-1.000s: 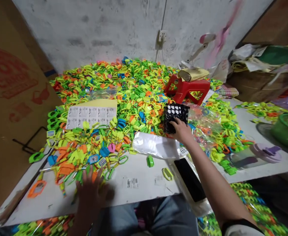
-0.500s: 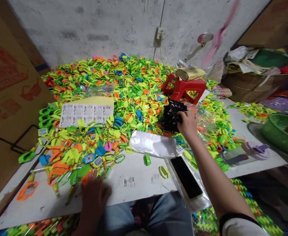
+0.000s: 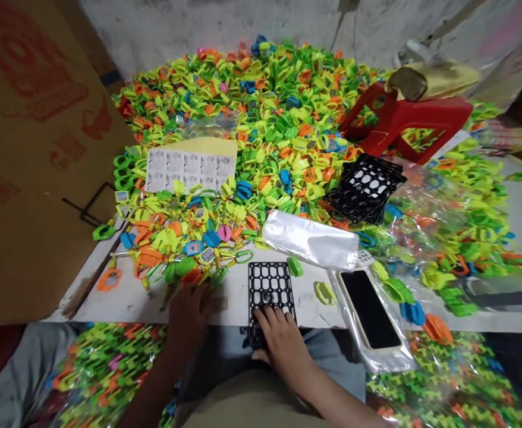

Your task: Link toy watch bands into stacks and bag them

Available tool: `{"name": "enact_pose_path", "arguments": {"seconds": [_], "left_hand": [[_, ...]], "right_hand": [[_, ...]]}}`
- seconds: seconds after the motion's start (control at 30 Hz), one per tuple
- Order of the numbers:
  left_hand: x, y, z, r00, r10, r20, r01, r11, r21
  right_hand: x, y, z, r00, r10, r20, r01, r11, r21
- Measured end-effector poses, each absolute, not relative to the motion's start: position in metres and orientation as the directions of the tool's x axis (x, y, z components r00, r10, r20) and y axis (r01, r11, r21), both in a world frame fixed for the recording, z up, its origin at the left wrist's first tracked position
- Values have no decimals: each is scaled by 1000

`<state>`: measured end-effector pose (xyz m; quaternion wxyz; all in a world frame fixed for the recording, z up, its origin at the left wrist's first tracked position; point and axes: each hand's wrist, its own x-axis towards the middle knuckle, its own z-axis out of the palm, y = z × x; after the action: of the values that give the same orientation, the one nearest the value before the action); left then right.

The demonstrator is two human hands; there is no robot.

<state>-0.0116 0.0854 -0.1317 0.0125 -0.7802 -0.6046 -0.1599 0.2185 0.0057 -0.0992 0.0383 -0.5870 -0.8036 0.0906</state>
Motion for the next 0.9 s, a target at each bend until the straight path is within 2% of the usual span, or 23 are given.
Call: {"name": "enact_pose_path", "arguments": {"seconds": [0.13, 0.2, 0.27, 0.33, 0.5, 0.63, 0.7, 0.77, 0.83, 0.9], "left_hand": [[-9, 87, -125, 202, 958, 206, 952, -241, 190], [-9, 88, -121, 169, 972, 163, 949, -206, 241], [-11, 87, -115, 102, 988, 118, 930, -137, 341], [-16, 84, -109, 24, 998, 56, 870, -48, 490], [-23, 75, -100, -28, 987, -158, 514, 150, 845], [-11, 75, -100, 21, 969, -245, 212, 236, 948], [-1, 80, -102, 24, 970, -242, 161, 235, 959], [12, 89, -105, 13, 980, -197, 197, 190, 962], [27, 101, -109, 17, 989, -144, 269, 134, 954], [45, 115, -116, 36, 994, -108, 315, 91, 945]], "right_hand": [[225, 31, -85, -347, 937, -40, 893, 317, -319], [220, 59, -77, -329, 944, -12, 886, 305, -349], [208, 90, -77, -338, 941, -21, 874, 305, -379], [193, 117, -82, -347, 934, -89, 872, 286, -398], [168, 141, -96, -268, 958, -107, 904, 212, -371], [180, 128, -92, -179, 979, -96, 891, 120, -439], [195, 117, -89, -127, 989, -71, 823, 65, -564], [213, 105, -89, -42, 998, -40, 689, 0, -725], [232, 93, -93, 66, 997, -36, 497, -64, -865], [248, 84, -101, 150, 986, -73, 267, -112, -957]]}}
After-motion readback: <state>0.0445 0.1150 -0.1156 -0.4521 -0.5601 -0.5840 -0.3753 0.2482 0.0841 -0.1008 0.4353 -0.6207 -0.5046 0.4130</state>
